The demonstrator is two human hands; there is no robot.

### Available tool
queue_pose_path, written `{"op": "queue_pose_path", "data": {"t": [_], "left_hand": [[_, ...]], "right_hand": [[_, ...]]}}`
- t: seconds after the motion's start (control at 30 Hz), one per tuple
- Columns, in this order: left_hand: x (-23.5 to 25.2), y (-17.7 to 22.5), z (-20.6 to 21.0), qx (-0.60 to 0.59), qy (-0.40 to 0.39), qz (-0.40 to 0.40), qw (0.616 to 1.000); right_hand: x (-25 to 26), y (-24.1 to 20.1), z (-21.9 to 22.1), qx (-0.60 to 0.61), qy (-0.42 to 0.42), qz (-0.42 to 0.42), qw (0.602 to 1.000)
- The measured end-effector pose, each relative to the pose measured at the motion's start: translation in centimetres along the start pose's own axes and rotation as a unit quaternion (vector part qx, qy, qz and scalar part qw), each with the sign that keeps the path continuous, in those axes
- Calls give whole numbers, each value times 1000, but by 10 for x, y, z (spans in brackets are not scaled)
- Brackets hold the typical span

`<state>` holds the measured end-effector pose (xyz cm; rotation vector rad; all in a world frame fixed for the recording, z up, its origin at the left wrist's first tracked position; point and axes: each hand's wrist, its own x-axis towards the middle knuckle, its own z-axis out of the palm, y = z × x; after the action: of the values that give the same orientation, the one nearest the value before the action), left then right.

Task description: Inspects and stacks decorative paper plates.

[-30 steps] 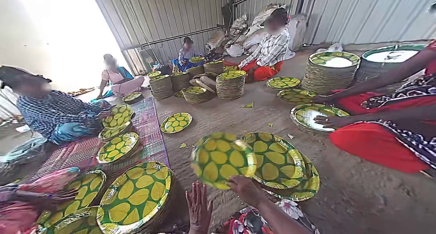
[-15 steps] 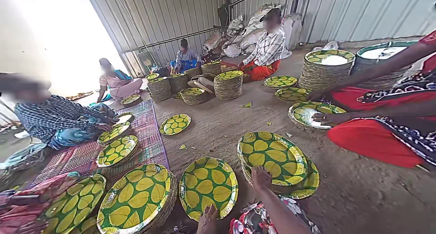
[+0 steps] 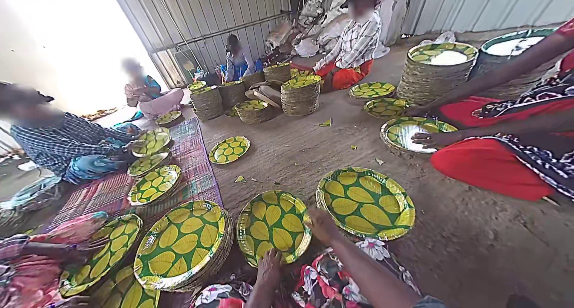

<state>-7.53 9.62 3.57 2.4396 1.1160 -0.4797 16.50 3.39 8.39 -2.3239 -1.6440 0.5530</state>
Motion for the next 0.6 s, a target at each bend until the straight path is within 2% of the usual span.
{"op": "queue_pose_path", "data": {"t": [0.07,0.13,0.23,0.33,0.4,0.47,0.53,0.6], "left_hand": [[-2,3,-1,16,1,-4,1000],[-2,4,3,17,11,-13,1000],[0,2,7,-35,-6,-35,999],[0,0,6,-56,-19,-40,997],[0,-2,5,-88,8,-40,995],[0,-1,2,-129,98,-42,986],[-6,2,1,-126,265,-23,956],[-7,4,-7,-77,441,24,894]], "right_hand": [[2,7,-14,5,46,139,989],[6,21,-14,-4,23,233,972],[9,20,-16,-11,2,262,965],[7,21,-19,-8,61,251,966],[5,19,-22,-22,146,213,966],[2,13,-26,-17,206,122,971],[-5,4,-12,-5,221,-5,975],[-10,-6,3,-11,184,-149,972]]}}
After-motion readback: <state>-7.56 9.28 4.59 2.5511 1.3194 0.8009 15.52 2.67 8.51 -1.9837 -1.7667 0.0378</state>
